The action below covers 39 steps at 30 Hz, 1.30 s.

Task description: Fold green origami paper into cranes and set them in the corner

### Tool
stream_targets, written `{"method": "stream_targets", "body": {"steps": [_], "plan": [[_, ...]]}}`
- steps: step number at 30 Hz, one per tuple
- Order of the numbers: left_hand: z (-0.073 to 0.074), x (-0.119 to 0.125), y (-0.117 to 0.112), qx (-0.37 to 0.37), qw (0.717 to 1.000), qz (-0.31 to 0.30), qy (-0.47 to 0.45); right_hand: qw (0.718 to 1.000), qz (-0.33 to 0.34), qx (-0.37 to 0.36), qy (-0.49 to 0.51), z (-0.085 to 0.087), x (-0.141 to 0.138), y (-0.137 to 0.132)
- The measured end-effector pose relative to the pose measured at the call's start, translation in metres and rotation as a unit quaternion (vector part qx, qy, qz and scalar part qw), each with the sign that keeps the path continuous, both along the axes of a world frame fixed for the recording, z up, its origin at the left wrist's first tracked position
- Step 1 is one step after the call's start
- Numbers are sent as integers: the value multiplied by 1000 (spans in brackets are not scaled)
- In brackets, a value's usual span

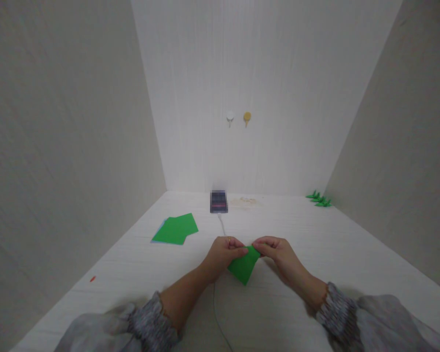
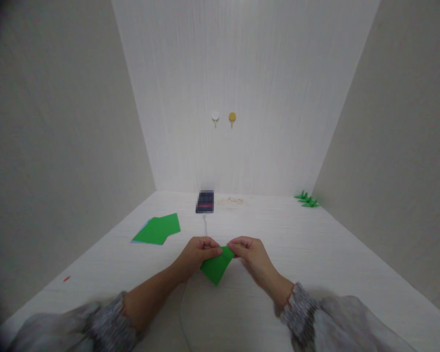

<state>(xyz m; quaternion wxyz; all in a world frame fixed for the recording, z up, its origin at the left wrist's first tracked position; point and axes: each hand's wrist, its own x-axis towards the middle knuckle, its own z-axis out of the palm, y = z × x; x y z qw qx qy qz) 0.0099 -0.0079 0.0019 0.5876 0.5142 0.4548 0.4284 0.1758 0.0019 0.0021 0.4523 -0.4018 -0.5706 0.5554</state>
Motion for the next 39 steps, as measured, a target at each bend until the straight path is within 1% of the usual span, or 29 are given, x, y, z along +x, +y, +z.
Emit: {"method": "stream_targets", "body": {"steps": [4, 8, 15, 19, 21, 24, 27, 30, 32, 35, 39], "plan": [[0, 1, 0, -3, 1000, -2, 10, 1000, -8, -7, -27, -8, -1, 2], [-1, 1, 0, -6, 1000, -16, -6, 998, -21, 8, -58, -9, -1, 3], [-2, 1, 0, -7, 1000, -25, -4, 994, 22, 31, -98, -4, 0, 3], [-2, 2, -1, -14, 1000, -27, -2, 996, 32, 1, -80, -4, -1, 4], [-2, 2, -2, -18, 999, -28, -13, 997, 38, -20, -68, 0, -1, 3], [0, 2, -3, -27, 999, -26, -23, 995, 51, -43, -74, 11, 2, 0], [4, 3, -4, -38, 999, -17, -25, 993, 45, -36, -107, 25, 9, -3], [7, 3, -4, -40, 999, -13, -33, 990, 66, -30, -119, 35, 18, -2], [7, 2, -4, -39, 999, -12, -36, 989, 83, -25, -120, 37, 25, 2], [6, 0, -2, -41, 999, -5, -35, 989, 90, -14, -117, 35, 36, 9], [6, -3, -1, -44, 998, 18, -43, 994, 45, -3, -95, 28, 44, 18]]}}
